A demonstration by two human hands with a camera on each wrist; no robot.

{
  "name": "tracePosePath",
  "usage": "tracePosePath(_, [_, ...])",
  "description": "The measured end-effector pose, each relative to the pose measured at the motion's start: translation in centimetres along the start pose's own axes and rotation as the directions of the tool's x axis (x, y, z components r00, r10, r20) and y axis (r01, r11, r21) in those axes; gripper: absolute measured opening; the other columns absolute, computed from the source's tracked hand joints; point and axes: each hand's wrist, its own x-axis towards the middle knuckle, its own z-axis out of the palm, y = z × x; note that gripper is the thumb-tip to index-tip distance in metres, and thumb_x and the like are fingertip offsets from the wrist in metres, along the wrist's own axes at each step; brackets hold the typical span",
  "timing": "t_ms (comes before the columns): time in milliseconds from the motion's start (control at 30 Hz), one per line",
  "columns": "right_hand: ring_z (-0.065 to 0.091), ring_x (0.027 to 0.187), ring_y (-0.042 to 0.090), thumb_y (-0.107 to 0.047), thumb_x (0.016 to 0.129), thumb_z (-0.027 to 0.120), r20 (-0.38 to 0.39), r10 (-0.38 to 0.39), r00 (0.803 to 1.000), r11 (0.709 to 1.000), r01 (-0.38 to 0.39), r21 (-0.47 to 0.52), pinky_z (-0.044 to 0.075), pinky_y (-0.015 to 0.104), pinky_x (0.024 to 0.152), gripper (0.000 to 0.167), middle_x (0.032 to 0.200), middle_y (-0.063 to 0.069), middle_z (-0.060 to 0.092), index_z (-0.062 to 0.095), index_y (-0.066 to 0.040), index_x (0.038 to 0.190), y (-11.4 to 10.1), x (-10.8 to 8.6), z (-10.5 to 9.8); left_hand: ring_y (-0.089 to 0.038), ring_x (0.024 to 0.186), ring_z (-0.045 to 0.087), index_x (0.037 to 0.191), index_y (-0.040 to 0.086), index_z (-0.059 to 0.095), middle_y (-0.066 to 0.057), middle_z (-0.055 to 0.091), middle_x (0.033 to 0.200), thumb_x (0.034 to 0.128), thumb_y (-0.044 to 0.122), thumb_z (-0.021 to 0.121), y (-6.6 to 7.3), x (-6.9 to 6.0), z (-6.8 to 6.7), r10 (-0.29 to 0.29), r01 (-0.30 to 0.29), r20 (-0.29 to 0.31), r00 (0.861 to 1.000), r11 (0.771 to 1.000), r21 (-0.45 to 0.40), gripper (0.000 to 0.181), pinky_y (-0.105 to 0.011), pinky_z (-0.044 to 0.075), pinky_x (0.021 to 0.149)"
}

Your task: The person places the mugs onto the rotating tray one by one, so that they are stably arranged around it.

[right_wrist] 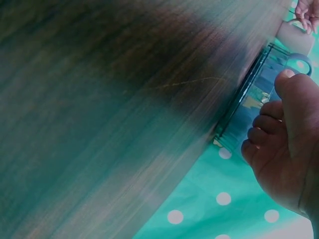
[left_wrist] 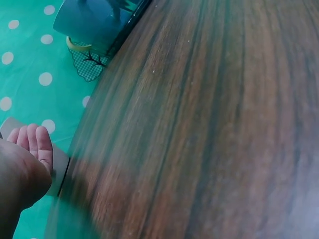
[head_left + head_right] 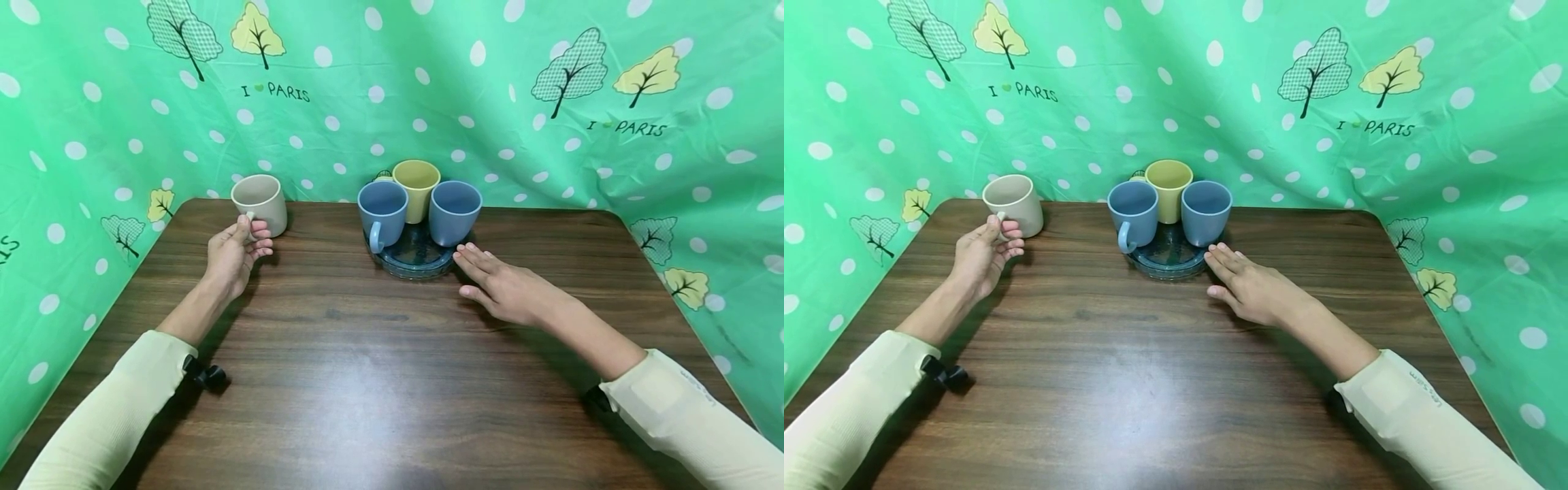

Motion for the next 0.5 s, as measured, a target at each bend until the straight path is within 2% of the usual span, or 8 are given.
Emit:
tracePosePath(233, [0.025, 0.174, 0.043, -0.036, 0.121, 0.054, 0.002, 0.006, 1.000, 1.000, -0.006, 0.001, 0.031, 0.062, 0.140, 0.068, 0.186, 0.022, 0.025, 0.032, -0.003, 0.177, 0.04, 0.02, 0.10, -0.014, 0.076, 0.071, 0.104, 0.003, 0.077, -0.003, 0.077, 0.087, 0.1179, 0.033, 0.056, -0.39, -0.04, 0.42, 0.028, -0.028, -0.022, 0.999, 1.000, 0.003, 0.039, -0.024, 0.065, 0.071])
tracePosePath(500, [0.025, 0.174, 0.043, -0.038, 0.121, 0.054, 0.001, 0.011, 1.000, 1.000, -0.011, 0.009, 0.030, 0.062, 0.140, 0.069, 0.187, 0.022, 0.024, 0.030, -0.004, 0.177, 0.17, 0.01, 0.24, -0.015, 0.079, 0.069, 0.104, 0.002, 0.076, -0.003, 0.075, 0.089, 0.1175, 0.032, 0.056, -0.37, -0.27, 0.72, 0.030, -0.030, -0.035, 0.999, 1.000, -0.006, 0.039, -0.024, 0.063, 0.069])
